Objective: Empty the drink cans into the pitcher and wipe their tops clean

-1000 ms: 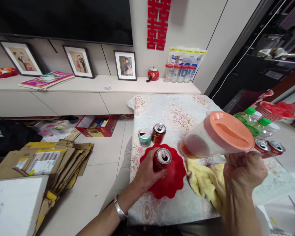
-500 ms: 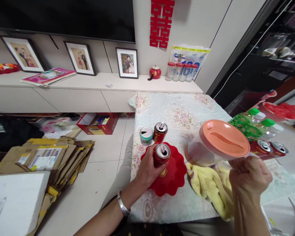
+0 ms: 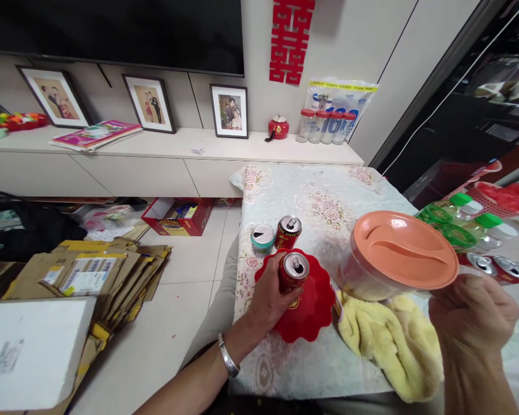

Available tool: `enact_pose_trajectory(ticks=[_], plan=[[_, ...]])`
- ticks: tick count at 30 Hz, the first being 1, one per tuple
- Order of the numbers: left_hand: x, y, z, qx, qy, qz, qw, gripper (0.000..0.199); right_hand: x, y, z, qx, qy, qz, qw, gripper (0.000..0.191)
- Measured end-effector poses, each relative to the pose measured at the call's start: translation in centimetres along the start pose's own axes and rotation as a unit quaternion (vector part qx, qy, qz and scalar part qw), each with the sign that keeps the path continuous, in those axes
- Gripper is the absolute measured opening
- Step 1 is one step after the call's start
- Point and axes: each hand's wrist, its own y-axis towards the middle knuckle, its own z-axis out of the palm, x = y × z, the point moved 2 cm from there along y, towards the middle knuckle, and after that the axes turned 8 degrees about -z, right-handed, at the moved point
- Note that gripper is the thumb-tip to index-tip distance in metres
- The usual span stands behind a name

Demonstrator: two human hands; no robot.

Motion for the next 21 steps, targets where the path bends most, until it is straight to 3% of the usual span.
enact_pose_trajectory(ticks=[12, 21], plan=[[0.4, -0.2, -0.1, 0.019, -0.011, 0.014, 1.0, 0.074, 0.0, 0.4, 0.1, 0.162, -0.065, 0.032, 0.984, 0.038], [0.5, -0.1, 0.0, 0.023, -0.015, 0.007, 1.0, 0.074, 0.5, 2.0, 0.1, 0.277, -0.159, -0.019, 0.947, 0.04]])
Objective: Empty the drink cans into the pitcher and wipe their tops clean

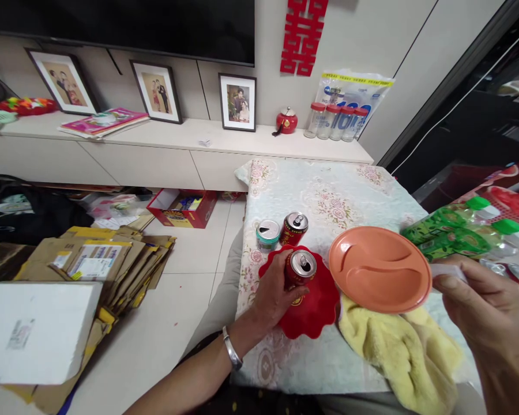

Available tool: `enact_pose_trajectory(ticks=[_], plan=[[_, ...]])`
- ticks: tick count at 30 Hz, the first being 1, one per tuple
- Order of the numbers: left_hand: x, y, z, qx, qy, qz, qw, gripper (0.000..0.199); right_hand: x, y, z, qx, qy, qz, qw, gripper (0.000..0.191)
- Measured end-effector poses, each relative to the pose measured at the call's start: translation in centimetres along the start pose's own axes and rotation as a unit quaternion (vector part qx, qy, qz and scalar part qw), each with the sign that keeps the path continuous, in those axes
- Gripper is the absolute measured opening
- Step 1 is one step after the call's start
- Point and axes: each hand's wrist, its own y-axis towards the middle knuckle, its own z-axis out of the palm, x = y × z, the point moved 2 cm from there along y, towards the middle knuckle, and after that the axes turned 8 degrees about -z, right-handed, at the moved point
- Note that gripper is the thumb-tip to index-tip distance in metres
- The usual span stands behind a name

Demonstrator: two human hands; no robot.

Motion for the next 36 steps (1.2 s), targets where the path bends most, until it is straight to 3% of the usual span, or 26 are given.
enact_pose_trajectory(ticks=[4, 10, 18, 28, 36], plan=[[-0.1, 0.0, 0.0, 0.003, 0.001, -0.006, 1.0, 0.076, 0.5, 0.7, 0.4, 0.058, -0.037, -0.045, 0.997, 0.039], [-0.4, -0.1, -0.1, -0.004, 0.009, -0.009, 1.0, 0.076, 1.7, 1.1, 1.3, 0.088, -0.077, -0.084, 0.99, 0.039], [-0.8, -0.1, 0.0, -0.008, 0.011, -0.014, 1.0, 0.075, 2.8, 1.8, 2.0, 0.143, -0.14, -0.185, 0.962, 0.033], [-0.3, 0.0, 0.0, -0.038, 0.016, 0.013, 0.999, 0.073, 4.6, 2.4, 2.9, 0.178, -0.181, -0.212, 0.944, 0.031], [-0.3, -0.1, 0.1, -0.032, 0.019, 0.004, 0.999, 0.075, 5.1, 2.7, 3.0, 0.196, -0.198, -0.239, 0.93, 0.035]])
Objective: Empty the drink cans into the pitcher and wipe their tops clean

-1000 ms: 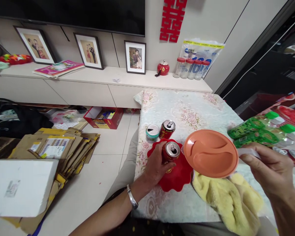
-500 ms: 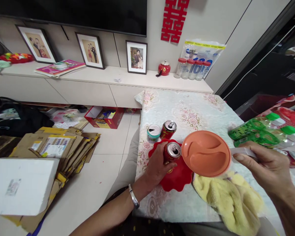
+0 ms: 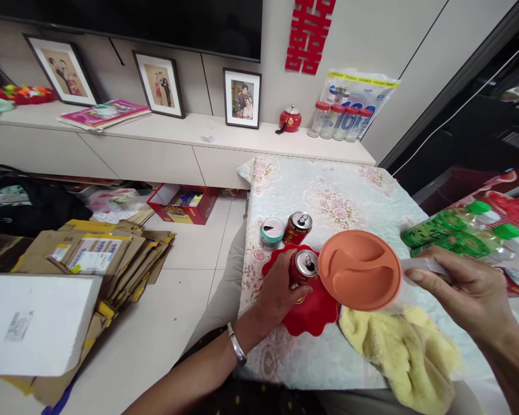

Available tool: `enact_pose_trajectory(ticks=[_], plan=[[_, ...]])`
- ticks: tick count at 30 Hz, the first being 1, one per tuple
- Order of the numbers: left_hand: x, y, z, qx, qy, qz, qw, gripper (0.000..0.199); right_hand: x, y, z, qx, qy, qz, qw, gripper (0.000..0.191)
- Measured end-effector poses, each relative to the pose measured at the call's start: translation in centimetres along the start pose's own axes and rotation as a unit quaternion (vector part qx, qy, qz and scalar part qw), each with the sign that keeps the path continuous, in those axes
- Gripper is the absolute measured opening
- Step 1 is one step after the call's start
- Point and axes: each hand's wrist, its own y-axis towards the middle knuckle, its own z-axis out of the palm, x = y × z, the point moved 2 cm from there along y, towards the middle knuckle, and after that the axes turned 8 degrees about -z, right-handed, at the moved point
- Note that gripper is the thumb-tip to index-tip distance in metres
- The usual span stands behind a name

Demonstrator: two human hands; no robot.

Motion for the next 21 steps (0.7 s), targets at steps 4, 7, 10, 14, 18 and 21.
enact_pose_trajectory(ticks=[4, 7, 10, 14, 18, 21], plan=[[-0.1, -0.1, 0.0, -0.006, -0.011, 0.002, 1.0, 0.073, 0.2, 0.2, -0.1, 0.02, -0.011, -0.009, 1.0, 0.035], [-0.2, -0.1, 0.0, 0.0, -0.008, -0.002, 1.0, 0.074, 0.4, 0.5, -0.1, 0.038, -0.018, -0.013, 0.999, 0.038], [-0.1, 0.0, 0.0, 0.011, -0.002, -0.011, 1.0, 0.075, 0.7, 0.8, -0.3, 0.047, -0.029, -0.03, 0.998, 0.043], [0.2, 0.0, 0.1, 0.011, 0.005, -0.004, 1.0, 0.076, 0.9, 0.9, -0.5, 0.067, -0.051, -0.046, 0.995, 0.043], [0.3, -0.1, 0.1, -0.001, 0.012, 0.002, 1.0, 0.074, 1.2, 1.2, -0.7, 0.073, -0.07, -0.068, 0.993, 0.046], [0.1, -0.1, 0.0, -0.003, 0.013, -0.003, 1.0, 0.073, 1.6, 1.7, -0.7, 0.077, -0.078, -0.086, 0.99, 0.045]])
